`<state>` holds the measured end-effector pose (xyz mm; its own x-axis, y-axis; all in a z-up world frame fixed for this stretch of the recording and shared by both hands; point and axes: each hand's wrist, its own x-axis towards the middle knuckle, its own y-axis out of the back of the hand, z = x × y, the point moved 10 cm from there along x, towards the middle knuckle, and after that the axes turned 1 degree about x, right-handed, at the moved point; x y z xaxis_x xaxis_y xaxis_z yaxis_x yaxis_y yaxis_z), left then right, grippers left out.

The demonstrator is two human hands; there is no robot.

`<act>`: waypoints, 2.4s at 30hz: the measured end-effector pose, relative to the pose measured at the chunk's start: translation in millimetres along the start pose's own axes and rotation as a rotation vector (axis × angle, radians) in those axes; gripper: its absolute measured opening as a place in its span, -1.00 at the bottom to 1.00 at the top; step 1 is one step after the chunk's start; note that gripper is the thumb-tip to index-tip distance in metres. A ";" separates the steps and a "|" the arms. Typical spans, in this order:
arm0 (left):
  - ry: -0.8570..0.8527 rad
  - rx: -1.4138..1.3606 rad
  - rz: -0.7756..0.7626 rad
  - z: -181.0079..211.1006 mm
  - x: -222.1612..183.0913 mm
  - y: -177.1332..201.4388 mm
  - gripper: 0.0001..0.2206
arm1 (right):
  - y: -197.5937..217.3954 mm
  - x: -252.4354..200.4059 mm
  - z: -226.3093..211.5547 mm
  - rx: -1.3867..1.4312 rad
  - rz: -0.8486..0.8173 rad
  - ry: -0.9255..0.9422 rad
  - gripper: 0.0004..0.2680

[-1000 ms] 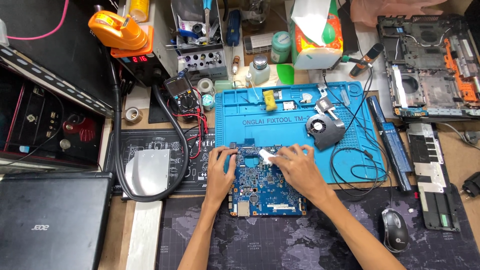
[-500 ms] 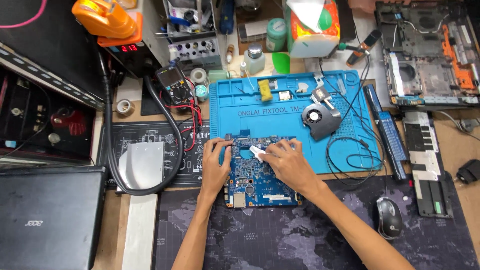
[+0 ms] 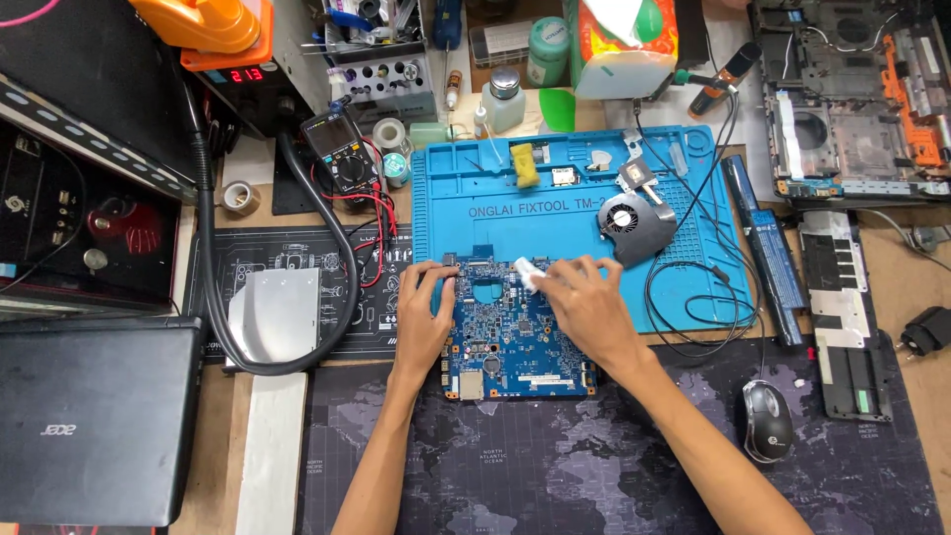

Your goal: Cleaning a laptop motherboard with a cloth and testing components using a multimeter

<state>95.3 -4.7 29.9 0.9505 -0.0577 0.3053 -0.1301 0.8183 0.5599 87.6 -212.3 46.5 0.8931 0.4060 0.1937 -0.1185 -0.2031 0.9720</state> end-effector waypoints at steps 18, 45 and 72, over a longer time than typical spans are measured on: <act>-0.030 -0.003 0.012 1.2 -1.1 0.9 -0.85 | 16.5 9.2 -10.3 0.044 0.130 0.086 -0.87; -0.002 -0.038 0.006 1.2 -1.8 0.2 -0.85 | -2.0 -14.7 -8.0 0.274 -0.079 -0.021 -0.87; -0.006 -0.007 -0.001 -3.6 -1.8 -2.1 -0.85 | 3.6 1.9 -8.6 0.344 -0.234 -0.011 -0.82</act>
<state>94.8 -4.3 25.4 0.9490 -0.0621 0.3091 -0.1270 0.8221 0.5551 85.1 -204.6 51.5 0.8834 0.4677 -0.0307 0.2388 -0.3926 0.8882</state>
